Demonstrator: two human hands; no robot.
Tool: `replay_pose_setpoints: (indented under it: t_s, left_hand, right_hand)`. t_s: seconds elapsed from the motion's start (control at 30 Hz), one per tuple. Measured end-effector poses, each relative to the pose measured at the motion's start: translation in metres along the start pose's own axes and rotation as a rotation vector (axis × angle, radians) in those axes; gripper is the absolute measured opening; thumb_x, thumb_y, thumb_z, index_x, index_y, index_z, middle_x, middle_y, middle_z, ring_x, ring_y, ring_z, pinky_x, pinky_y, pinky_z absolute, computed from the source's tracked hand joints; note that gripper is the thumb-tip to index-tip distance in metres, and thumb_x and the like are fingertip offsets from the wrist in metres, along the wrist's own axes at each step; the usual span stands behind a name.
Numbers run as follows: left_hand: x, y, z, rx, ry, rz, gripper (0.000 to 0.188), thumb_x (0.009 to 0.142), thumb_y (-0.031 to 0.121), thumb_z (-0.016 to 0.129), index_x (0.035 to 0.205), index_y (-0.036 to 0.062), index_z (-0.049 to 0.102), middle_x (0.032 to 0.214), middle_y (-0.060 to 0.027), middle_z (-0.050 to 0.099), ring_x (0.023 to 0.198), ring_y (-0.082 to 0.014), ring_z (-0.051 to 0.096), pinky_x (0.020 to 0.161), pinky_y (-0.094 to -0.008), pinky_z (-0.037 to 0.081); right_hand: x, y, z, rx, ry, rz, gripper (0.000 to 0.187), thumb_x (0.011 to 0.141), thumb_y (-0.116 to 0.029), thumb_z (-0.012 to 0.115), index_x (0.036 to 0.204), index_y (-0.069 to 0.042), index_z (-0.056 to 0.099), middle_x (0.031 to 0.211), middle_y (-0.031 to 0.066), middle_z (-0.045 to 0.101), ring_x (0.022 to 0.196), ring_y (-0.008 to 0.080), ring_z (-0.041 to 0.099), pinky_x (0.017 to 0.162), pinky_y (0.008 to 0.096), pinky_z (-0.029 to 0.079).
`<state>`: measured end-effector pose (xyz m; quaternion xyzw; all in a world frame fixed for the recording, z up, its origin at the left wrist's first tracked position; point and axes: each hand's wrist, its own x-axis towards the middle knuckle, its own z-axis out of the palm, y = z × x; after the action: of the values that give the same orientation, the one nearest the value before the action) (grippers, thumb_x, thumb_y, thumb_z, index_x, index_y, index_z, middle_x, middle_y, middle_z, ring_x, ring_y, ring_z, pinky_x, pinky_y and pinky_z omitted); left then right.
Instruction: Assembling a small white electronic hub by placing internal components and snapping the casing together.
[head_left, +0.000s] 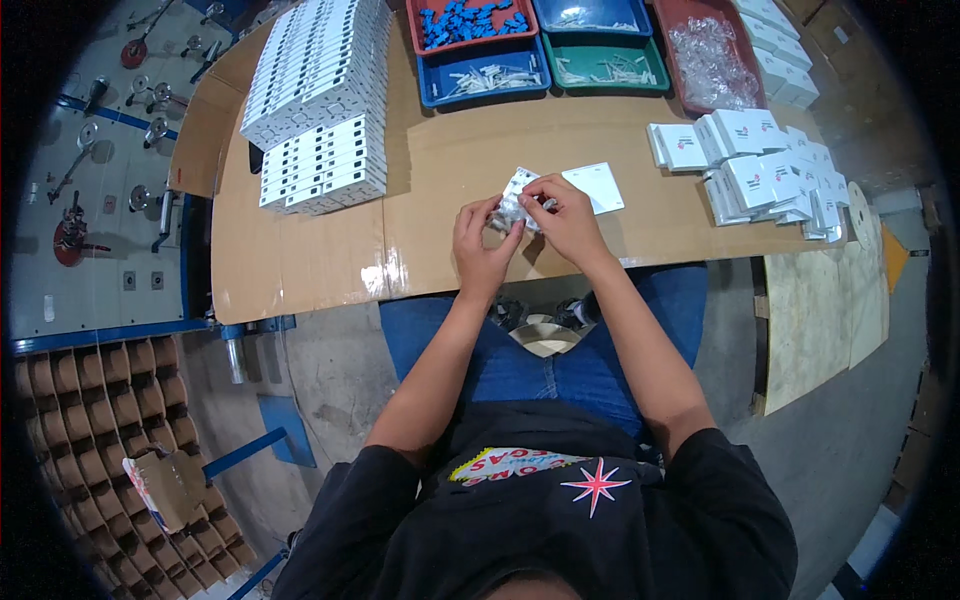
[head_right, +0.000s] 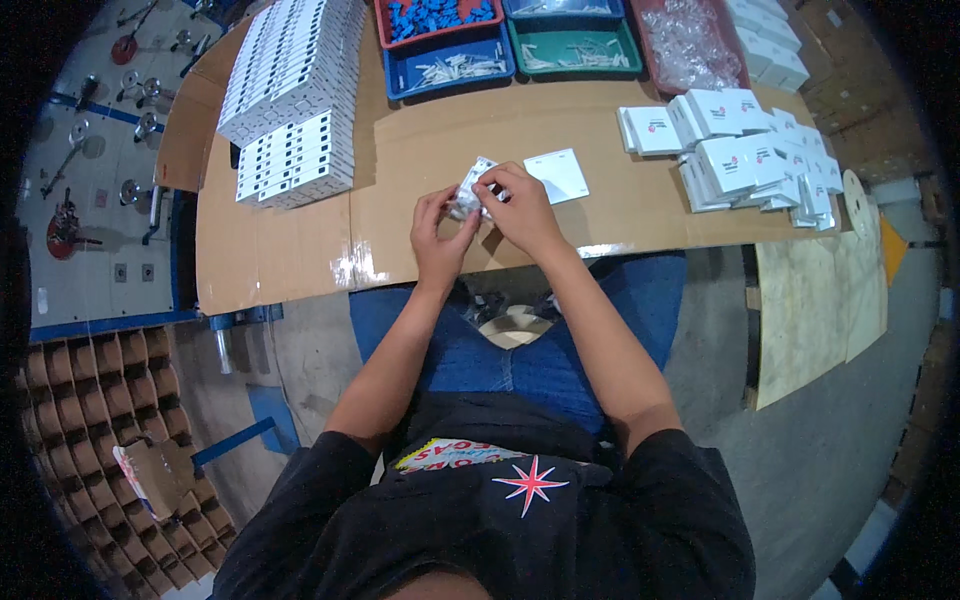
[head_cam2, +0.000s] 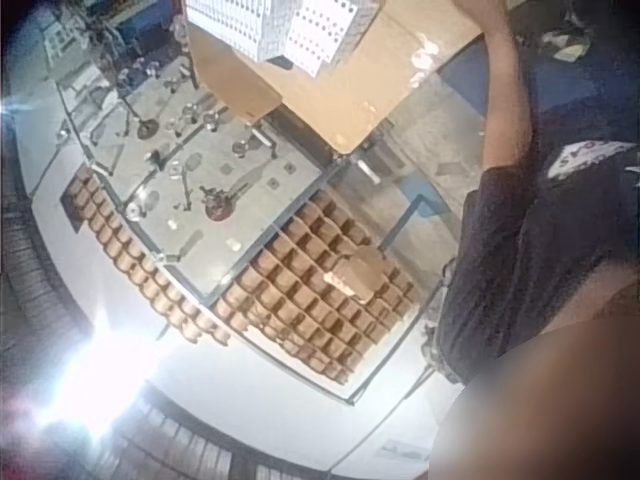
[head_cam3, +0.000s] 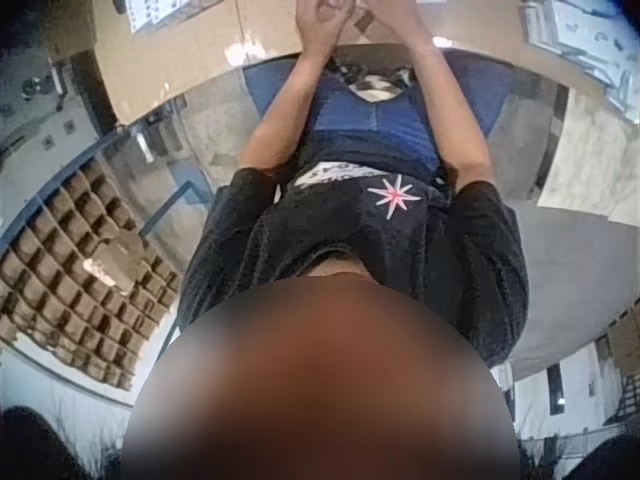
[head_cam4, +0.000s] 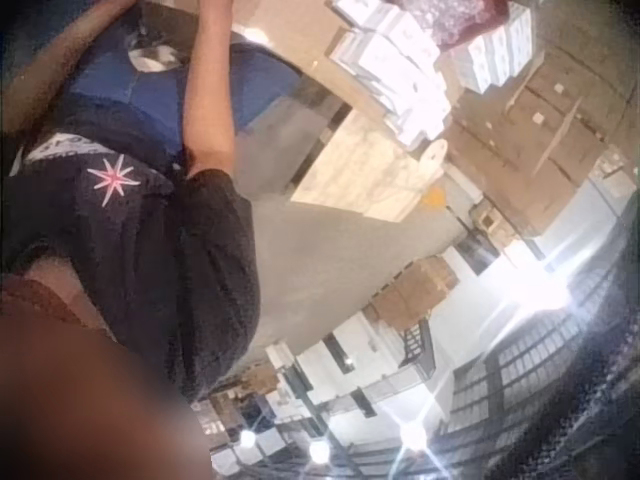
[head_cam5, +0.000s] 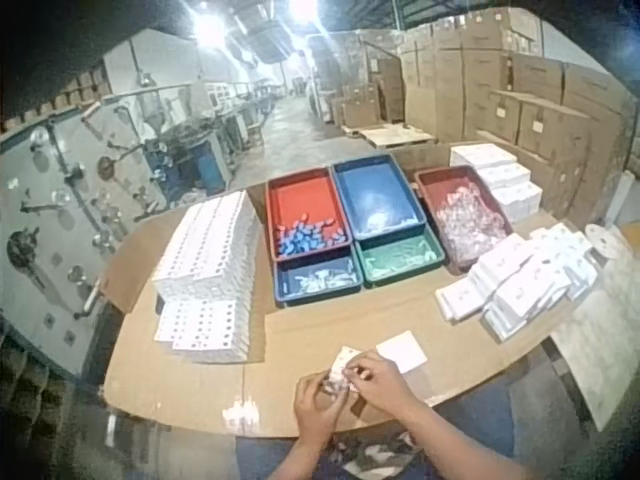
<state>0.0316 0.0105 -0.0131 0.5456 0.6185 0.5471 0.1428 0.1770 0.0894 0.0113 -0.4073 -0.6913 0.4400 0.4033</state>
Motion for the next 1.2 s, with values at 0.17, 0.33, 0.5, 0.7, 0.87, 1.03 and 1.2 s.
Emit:
replay_pose_setpoints:
  t_s: [0.17,0.33,0.5,0.7,0.87,1.03,1.2]
  left_hand:
    - [0.001,0.002,0.001,0.046,-0.016,0.002,0.045,0.078,0.014,0.086,0.119,0.0037,0.071,0.108,-0.0113,0.066,0.099,-0.026,0.065,0.087,-0.0366,0.053]
    - [0.0,0.002,0.001,0.035,-0.005,-0.025,0.044,0.078,0.015,0.086,0.118,0.0043,0.071,0.106,-0.01,0.066,0.097,-0.025,0.065,0.087,-0.037,0.053]
    - [0.0,0.006,-0.003,0.137,-0.005,0.024,0.044,0.077,0.021,0.086,0.116,0.007,0.072,0.105,-0.0084,0.067,0.096,-0.0261,0.064,0.085,-0.039,0.051]
    - [0.0,0.004,-0.001,0.181,-0.009,0.054,0.044,0.077,0.022,0.087,0.115,0.007,0.071,0.107,-0.0083,0.066,0.098,-0.0258,0.064,0.085,-0.039,0.05]
    - [0.002,0.01,-0.003,0.176,-0.019,0.041,0.044,0.076,0.018,0.087,0.114,0.0049,0.07,0.107,-0.0097,0.066,0.099,-0.0271,0.064,0.086,-0.0385,0.051]
    - [0.004,0.011,-0.004,0.193,-0.028,0.056,0.044,0.075,0.013,0.087,0.115,0.003,0.069,0.106,-0.011,0.066,0.099,-0.0282,0.064,0.087,-0.0384,0.053]
    - [0.003,0.008,-0.004,0.202,-0.015,0.061,0.045,0.075,0.013,0.087,0.115,0.0031,0.069,0.106,-0.0111,0.066,0.099,-0.0284,0.064,0.086,-0.0385,0.053]
  right_hand:
    - [0.037,0.016,-0.039,-0.071,0.129,0.02,0.016,0.094,-0.014,0.071,0.1,0.0,0.073,0.097,0.0118,0.072,0.08,0.0224,0.07,0.069,0.0323,0.055]
    - [0.106,0.028,-0.102,-0.358,0.166,0.035,0.02,0.093,-0.021,0.071,0.106,-0.006,0.074,0.091,0.0134,0.076,0.079,0.0269,0.073,0.071,0.0374,0.056]
    - [0.172,0.024,-0.145,-0.646,0.206,0.02,0.019,0.091,-0.026,0.07,0.103,-0.012,0.075,0.093,0.0141,0.076,0.089,0.0348,0.073,0.076,0.0441,0.057]
    - [0.23,0.067,-0.155,-0.983,0.09,0.084,0.015,0.087,-0.021,0.068,0.097,-0.017,0.078,0.096,0.0137,0.076,0.093,0.0373,0.072,0.078,0.0476,0.057]
    - [0.25,0.085,-0.15,-1.065,-0.054,-0.023,0.015,0.084,-0.015,0.067,0.093,-0.016,0.078,0.099,0.0152,0.075,0.095,0.0376,0.072,0.079,0.0483,0.057]
    - [0.266,0.085,-0.143,-1.221,-0.2,-0.005,0.01,0.08,-0.015,0.073,0.09,-0.016,0.079,0.102,0.0134,0.075,0.098,0.035,0.071,0.082,0.0452,0.058]
    - [0.269,0.09,-0.148,-1.276,-0.268,-0.123,0.011,0.087,-0.018,0.068,0.092,-0.01,0.075,0.103,0.0144,0.073,0.099,0.0365,0.07,0.082,0.0488,0.057]
